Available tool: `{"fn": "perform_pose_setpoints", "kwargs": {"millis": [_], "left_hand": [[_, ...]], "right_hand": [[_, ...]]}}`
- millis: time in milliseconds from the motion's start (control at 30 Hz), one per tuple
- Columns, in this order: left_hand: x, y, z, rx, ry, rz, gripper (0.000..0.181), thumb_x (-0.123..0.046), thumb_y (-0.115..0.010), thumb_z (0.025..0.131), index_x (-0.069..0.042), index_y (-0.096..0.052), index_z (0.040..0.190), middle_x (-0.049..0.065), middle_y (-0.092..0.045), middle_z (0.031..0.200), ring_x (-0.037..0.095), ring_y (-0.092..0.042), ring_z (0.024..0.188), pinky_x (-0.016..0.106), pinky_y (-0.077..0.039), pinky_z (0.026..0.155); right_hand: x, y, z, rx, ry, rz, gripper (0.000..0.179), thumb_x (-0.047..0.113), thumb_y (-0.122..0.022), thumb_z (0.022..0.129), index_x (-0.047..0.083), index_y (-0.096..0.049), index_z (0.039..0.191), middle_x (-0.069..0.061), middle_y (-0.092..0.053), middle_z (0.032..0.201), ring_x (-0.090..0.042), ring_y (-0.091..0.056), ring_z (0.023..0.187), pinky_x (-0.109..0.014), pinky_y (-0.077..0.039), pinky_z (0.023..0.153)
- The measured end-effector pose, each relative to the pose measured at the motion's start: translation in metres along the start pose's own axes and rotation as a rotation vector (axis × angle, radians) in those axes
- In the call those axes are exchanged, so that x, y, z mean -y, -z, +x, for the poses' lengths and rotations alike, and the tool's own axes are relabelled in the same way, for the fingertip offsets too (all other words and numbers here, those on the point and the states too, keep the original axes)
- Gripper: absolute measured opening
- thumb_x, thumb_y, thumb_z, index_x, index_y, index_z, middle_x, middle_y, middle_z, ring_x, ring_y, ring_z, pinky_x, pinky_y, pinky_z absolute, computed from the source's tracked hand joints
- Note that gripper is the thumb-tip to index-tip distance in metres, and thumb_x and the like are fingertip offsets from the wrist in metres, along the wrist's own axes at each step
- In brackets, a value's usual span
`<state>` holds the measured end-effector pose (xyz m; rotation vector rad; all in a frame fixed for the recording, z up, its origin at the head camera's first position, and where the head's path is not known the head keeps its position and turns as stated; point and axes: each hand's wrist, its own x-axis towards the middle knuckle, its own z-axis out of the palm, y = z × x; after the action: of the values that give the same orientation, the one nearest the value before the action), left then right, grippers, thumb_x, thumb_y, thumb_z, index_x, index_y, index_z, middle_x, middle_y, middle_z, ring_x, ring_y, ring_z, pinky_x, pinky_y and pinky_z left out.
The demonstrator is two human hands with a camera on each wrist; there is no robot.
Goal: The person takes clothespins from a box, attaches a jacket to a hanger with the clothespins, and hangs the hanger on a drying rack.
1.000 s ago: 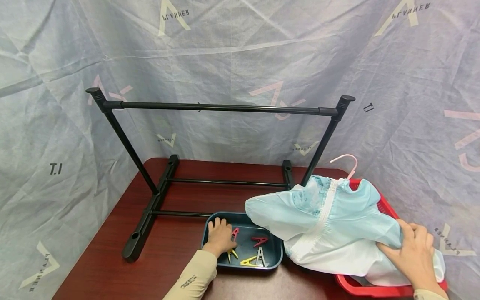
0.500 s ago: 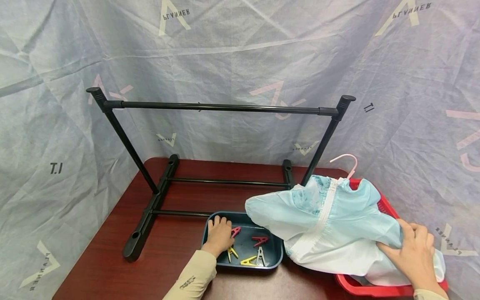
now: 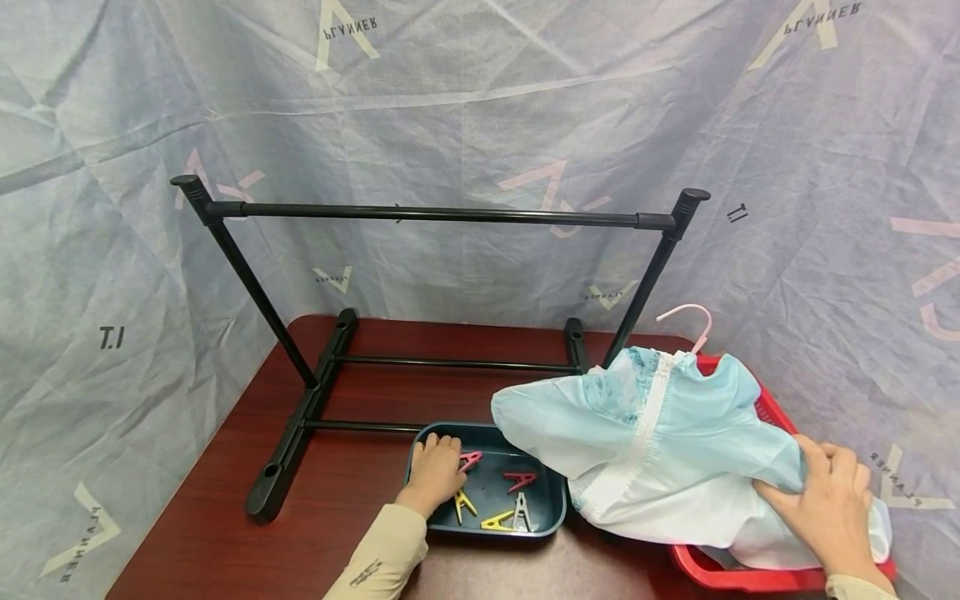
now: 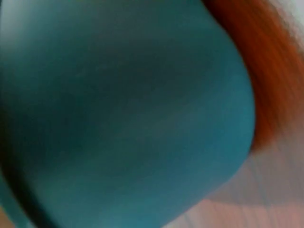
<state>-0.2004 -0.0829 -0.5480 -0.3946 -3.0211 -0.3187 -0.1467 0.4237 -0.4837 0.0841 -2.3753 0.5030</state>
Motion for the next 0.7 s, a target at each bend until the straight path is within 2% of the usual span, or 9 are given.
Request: {"fn": "perform_pose_setpoints", "kwargs": {"millis": [67,200,333,533,700], "left_hand": [[0.001,0.002,-0.002,-0.007,0.003,-0.009,0.026,-0.019,-0.079,0.078,-0.007,-0.062,0.092,0.008,-0.058,0.088,0.03,-0.05,0.09,0.049,-0.04,0.079],[0.002,0.006,-0.004,-0.027,0.01,-0.038,0.026,-0.018,-0.079,0.078,-0.005,-0.063,0.093,0.008,-0.057,0.086,0.03,-0.049,0.089,0.048,-0.04,0.078],[0.004,0.01,-0.006,-0.059,0.002,-0.049,0.027,-0.019,-0.079,0.078,-0.004,-0.063,0.095,0.008,-0.057,0.086,0.029,-0.049,0.088,0.046,-0.041,0.076],[0.009,0.014,-0.008,-0.111,-0.013,-0.058,0.028,-0.02,-0.078,0.081,-0.004,-0.064,0.099,0.008,-0.058,0.089,0.027,-0.047,0.086,0.043,-0.04,0.072],[0.012,0.019,-0.009,-0.13,-0.016,-0.071,0.03,-0.021,-0.077,0.083,-0.003,-0.065,0.105,0.009,-0.06,0.096,0.027,-0.047,0.089,0.043,-0.04,0.074]], "right_hand": [[0.001,0.001,-0.001,0.003,-0.005,-0.006,0.09,0.078,-0.063,0.07,0.003,-0.051,0.12,-0.033,-0.039,0.108,-0.056,-0.035,0.09,-0.06,-0.023,0.062],[0.002,0.001,-0.001,-0.007,-0.002,-0.008,0.095,0.084,-0.057,0.071,0.003,-0.051,0.119,-0.034,-0.039,0.108,-0.057,-0.035,0.09,-0.061,-0.023,0.062],[0.002,0.001,0.0,-0.024,0.008,-0.005,0.104,0.094,-0.04,0.07,0.002,-0.051,0.119,-0.035,-0.039,0.108,-0.058,-0.035,0.089,-0.062,-0.022,0.062],[0.001,0.001,0.0,-0.027,0.01,-0.007,0.104,0.093,-0.044,0.069,0.002,-0.052,0.118,-0.034,-0.039,0.107,-0.058,-0.035,0.089,-0.063,-0.023,0.063],[0.001,0.001,0.001,-0.032,0.012,-0.016,0.104,0.094,-0.04,0.07,0.002,-0.052,0.118,-0.035,-0.039,0.107,-0.058,-0.035,0.088,-0.063,-0.023,0.063]]}}
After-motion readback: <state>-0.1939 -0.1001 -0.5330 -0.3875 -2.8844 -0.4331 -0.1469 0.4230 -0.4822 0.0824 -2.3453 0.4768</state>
